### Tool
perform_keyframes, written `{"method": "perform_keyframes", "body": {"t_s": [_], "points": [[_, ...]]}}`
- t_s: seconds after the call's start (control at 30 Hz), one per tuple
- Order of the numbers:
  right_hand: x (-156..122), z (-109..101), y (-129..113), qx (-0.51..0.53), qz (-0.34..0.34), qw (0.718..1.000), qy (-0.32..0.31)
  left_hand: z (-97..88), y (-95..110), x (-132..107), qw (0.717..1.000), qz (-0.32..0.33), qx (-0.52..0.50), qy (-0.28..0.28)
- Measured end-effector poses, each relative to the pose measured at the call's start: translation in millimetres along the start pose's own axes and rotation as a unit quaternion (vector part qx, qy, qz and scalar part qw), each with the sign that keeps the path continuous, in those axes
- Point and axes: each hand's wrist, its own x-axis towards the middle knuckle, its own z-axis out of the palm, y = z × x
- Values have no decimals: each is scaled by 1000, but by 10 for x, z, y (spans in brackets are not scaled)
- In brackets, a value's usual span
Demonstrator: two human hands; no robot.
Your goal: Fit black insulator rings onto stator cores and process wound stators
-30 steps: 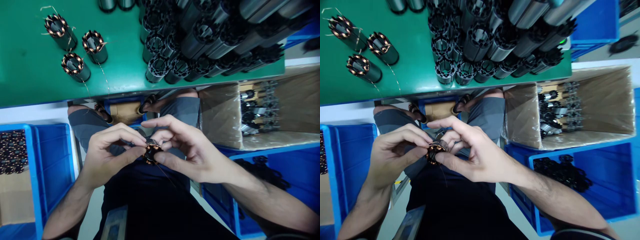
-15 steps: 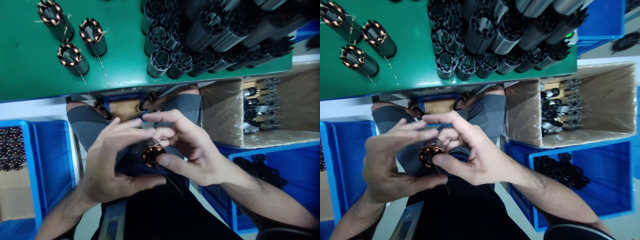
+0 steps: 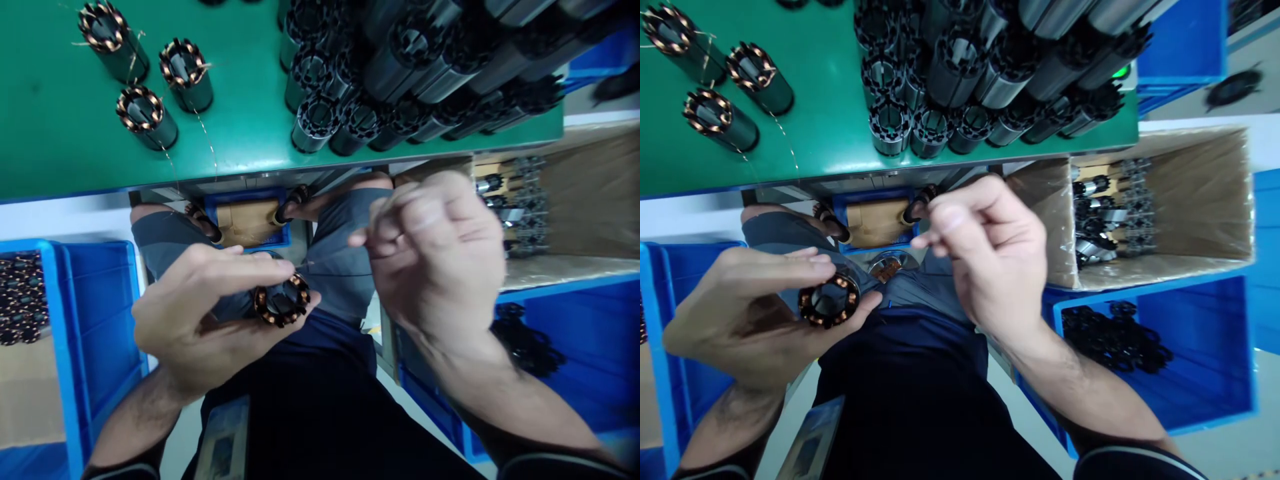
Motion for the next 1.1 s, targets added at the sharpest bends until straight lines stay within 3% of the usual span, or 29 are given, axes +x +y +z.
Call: {"method": "perform_keyframes", "body": {"t_s": [0.07,0.2,0.4,0.53,0.67,0.73,0.8,0.97,1.1], "points": [[-30,32,5,-7,-40,999,-10,14,18,54,999,-33,-18,7],[-110,81,16,-96,-118,977,-149,40,-4,75,998,-42,-55,8],[-79,-11,15,-127,-132,973,-142,107,-64,38,999,1,-36,29],[-77,0,1,-126,-146,974,-122,181,-43,73,997,39,-59,-20],[-136,178,7,7,-23,998,-59,257,-26,94,997,66,-37,-5],[-177,268,24,91,65,991,-79,271,-48,92,997,73,-27,13],[-225,330,51,142,113,977,-109,260,-84,89,996,86,-15,16],[-305,350,111,179,145,969,-90,213,-139,67,990,133,55,-1],[-194,236,50,123,129,976,-129,211,-102,50,983,161,89,-15]]}}
